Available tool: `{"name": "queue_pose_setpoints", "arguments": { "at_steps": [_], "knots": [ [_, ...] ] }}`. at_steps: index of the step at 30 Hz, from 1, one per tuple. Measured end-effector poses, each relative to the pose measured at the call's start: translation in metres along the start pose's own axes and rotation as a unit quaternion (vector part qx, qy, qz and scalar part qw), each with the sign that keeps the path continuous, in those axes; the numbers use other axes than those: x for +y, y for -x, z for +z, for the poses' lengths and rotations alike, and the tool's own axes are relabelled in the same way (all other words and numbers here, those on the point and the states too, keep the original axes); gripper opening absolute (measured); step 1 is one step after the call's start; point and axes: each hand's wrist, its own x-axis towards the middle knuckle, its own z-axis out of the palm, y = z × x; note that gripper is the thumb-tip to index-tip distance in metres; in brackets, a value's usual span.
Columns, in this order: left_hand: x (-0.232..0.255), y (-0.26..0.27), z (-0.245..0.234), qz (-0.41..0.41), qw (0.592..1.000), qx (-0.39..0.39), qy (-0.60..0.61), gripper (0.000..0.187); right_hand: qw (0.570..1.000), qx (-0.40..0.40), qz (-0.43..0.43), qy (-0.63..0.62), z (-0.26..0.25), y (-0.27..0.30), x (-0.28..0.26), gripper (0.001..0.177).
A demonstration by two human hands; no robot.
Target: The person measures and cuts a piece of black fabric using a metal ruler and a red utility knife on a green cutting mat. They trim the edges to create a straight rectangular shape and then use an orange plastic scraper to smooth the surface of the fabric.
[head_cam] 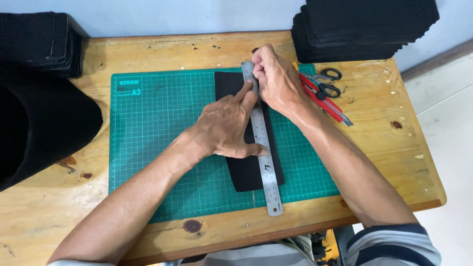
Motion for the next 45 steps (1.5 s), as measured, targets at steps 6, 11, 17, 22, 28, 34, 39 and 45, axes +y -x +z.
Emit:
{"name": "queue_pose_setpoints", "arguments": {
  "at_steps": [6,11,17,22,28,34,39,45],
  "knots": [
    [0.004,0.004,-0.007,-0.013,1.0,-0.024,-0.002,0.102,0.998,-0.009,0.064,-0.002,-0.016,0.005,-0.014,0.037],
    [0.004,0.0,-0.004,-0.013,0.999,-0.027,-0.026,0.11,1.0,0.023,0.0,0.016,-0.008,0.007,-0.012,0.035],
    [0.003,-0.001,0.0,-0.007,0.999,-0.018,-0.036,0.12,0.998,0.046,0.035,0.006,-0.002,0.008,-0.012,0.029],
    [0.004,-0.001,-0.003,-0.015,0.998,-0.031,-0.045,0.122,0.99,0.028,0.116,-0.076,-0.006,0.003,-0.015,0.035],
    [0.003,-0.001,-0.002,-0.002,0.999,-0.015,-0.043,0.12,0.997,0.074,-0.018,0.024,0.002,0.005,-0.007,0.034],
    [0.003,-0.001,-0.003,0.001,0.999,-0.038,-0.037,0.122,0.994,0.072,0.011,-0.077,-0.001,0.007,-0.005,0.037],
    [0.0,-0.006,0.005,0.032,0.993,0.006,-0.112,0.107,0.993,0.075,0.012,-0.086,0.0,0.006,-0.005,0.035],
    [-0.006,-0.01,0.008,0.037,0.99,0.018,-0.131,0.107,0.987,0.029,0.112,-0.113,-0.007,0.002,-0.005,0.03]
  ]
}}
